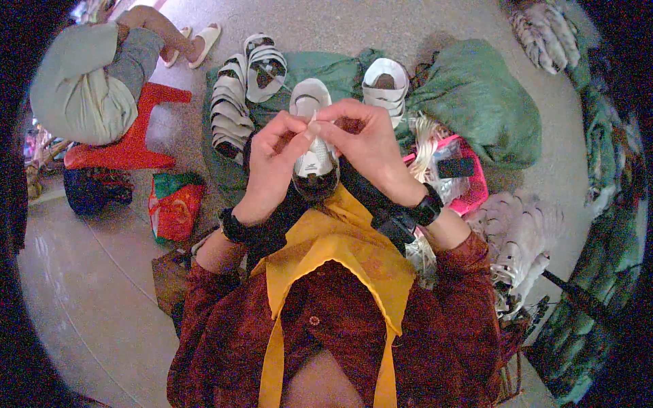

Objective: The person sits on the floor and repeatedly threads a white shoelace through the eyelets of a white sneaker held on their lap. They pull the laces tight and adjust the shoe's position multiple times, working on the same shoe throughout the clip.

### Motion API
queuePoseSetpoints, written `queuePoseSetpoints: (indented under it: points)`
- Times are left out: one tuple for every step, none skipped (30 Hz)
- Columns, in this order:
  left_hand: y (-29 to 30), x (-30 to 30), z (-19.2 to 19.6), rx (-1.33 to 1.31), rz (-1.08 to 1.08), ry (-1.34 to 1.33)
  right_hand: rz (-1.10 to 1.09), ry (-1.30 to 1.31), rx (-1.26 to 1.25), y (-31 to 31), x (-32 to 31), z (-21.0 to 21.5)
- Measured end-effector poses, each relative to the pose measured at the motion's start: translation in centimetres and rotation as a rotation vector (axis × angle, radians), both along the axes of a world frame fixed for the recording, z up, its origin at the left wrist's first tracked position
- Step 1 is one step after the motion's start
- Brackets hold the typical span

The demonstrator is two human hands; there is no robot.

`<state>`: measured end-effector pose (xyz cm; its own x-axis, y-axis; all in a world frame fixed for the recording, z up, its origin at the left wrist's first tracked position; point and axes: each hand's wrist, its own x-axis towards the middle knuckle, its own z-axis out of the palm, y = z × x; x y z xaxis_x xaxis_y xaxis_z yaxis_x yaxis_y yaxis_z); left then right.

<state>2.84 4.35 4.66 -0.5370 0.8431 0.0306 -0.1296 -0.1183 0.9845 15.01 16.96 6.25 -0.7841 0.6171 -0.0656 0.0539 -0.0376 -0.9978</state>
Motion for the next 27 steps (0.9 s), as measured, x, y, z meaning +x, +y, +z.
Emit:
queuePoseSetpoints:
  points:
    - [0.1,0.1,-0.1,0.029,0.013,-0.006,-0.008,0.012,0.023,0.0,-0.1,-0.2]
    - [0.0,-0.1,-0.1,-0.025,-0.006,0.082,-0.010,-0.015,0.071,0.1,-0.2,-0.3]
    - [-0.2,-0.5,0.0,-0.081,-0.027,0.168,-0.013,-0.044,0.116,0.2,-0.2,-0.4]
    - [-0.4,-0.9,0.0,-0.136,-0.048,0.253,-0.016,-0.074,0.162,0.3,-0.2,-0.6]
    - [-0.4,-1.6,-0.8,-0.125,-0.043,0.321,-0.002,-0.041,0.154,0.8,-0.4,-0.6]
    - [-0.4,-2.4,-2.1,-0.117,-0.033,0.388,0.016,-0.008,0.144,1.4,-0.6,-0.4]
    - [-0.3,-3.2,-2.6,-0.104,-0.027,0.455,0.030,0.026,0.138,1.9,-0.8,0.0]
    - [-0.5,-4.1,-2.8,-0.164,-0.057,0.576,0.016,0.007,0.169,2.3,-0.9,0.7]
    - [-0.5,-4.6,-3.0,-0.171,-0.053,0.634,0.036,0.031,0.189,2.4,-1.1,1.7]
    - [-0.5,-5.0,-3.1,-0.175,-0.047,0.692,0.057,0.055,0.212,2.4,-1.3,2.9]
    - [-0.4,-5.3,-3.4,-0.179,-0.042,0.750,0.078,0.079,0.235,2.3,-1.5,3.8]
    - [-0.2,-5.6,-3.9,-0.169,-0.064,0.792,0.116,0.110,0.313,1.8,-1.7,4.3]
    - [0.1,-5.6,-4.3,-0.151,-0.056,0.845,0.140,0.112,0.335,1.5,-1.9,4.5]
    - [0.5,-5.6,-4.8,-0.132,-0.047,0.898,0.163,0.114,0.356,1.1,-2.0,4.7]
    - [0.7,-5.6,-5.1,-0.115,-0.034,0.951,0.191,0.118,0.378,0.9,-2.2,4.9]
    - [0.8,-5.7,-5.4,-0.102,-0.041,0.965,0.197,0.138,0.319,0.9,-2.2,5.6]
    - [1.0,-5.8,-5.7,-0.088,-0.050,0.980,0.220,0.164,0.328,1.1,-2.1,6.7]
    - [1.0,-5.8,-6.0,-0.075,-0.057,0.991,0.246,0.186,0.335,1.5,-2.1,8.2]
    - [0.9,-5.7,-6.3,-0.092,-0.062,0.959,0.273,0.211,0.344,1.9,-2.1,10.1]
    - [0.8,-5.7,-6.4,-0.107,-0.066,0.929,0.354,0.163,0.279,2.4,-2.0,12.1]
    - [0.6,-5.8,-6.4,-0.128,-0.067,0.902,0.384,0.244,0.373,2.7,-2.4,13.7]
    - [0.6,-5.8,-6.5,-0.134,-0.065,0.902,0.410,0.319,0.464,3.2,-3.0,15.1]
    - [0.5,-5.7,-6.5,-0.142,-0.063,0.901,0.433,0.331,0.482,3.6,-3.2,16.5]
    - [0.8,-5.6,-6.4,-0.136,-0.065,0.901,0.426,0.331,0.517,4.1,-2.9,18.1]
    - [0.4,-5.8,-6.6,-0.163,-0.062,0.898,0.431,0.345,0.539,4.5,-2.9,19.5]
    - [0.2,-6.0,-6.7,-0.192,-0.058,0.895,0.426,0.357,0.562,5.0,-2.9,20.6]
    - [-0.3,-6.2,-6.8,-0.221,-0.051,0.890,0.419,0.368,0.583,5.4,-2.8,21.6]
